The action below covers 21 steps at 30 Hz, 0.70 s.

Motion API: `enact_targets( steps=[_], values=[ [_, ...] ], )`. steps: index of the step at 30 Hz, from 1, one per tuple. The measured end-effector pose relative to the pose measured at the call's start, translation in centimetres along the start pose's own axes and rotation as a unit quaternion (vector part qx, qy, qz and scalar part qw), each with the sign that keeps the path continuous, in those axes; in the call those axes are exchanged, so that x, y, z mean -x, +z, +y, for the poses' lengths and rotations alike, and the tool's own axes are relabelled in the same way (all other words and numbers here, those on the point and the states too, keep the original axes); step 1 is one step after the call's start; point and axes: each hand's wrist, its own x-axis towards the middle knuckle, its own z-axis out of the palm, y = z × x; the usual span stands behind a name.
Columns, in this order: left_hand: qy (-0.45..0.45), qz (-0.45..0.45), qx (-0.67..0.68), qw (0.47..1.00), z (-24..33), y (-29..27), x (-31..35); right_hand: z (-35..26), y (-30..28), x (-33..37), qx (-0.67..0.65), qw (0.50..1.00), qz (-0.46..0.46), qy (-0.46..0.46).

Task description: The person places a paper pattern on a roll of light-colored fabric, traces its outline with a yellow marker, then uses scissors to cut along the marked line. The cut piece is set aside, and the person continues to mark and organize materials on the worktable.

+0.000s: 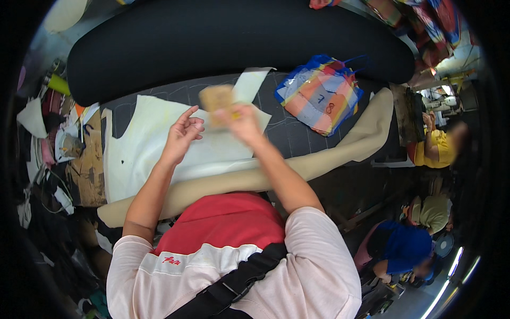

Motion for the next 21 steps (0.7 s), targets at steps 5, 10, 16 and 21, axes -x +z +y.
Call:
enact_targets(
  steps=[5, 10, 16, 21],
  values=[
    [0.018, -0.026, -0.179, 0.983, -0.9, 4.4, -1.0, 7.3, -23.8, -4.0, -0.038, 0.931, 0.36, 0.05],
    [0.067, -0.098, -0.332, 0.936, -0.2, 11.8, -4.3, 18.5, -34.7, -8.2, 0.123, 0.965, 0.23, -0.014],
    [0.38, -0.134, -0.46, 0.791, 1.1, 26.8, -14.2, 20.1, -35.6, -11.0, 0.021, 0.994, 0.1, 0.047],
    [0.269, -0.132, -0.616, 0.728, 1.4, 30.5, -21.0, 16.6, -35.6, -11.1, -0.043, 0.997, -0.052, 0.048]
  ],
)
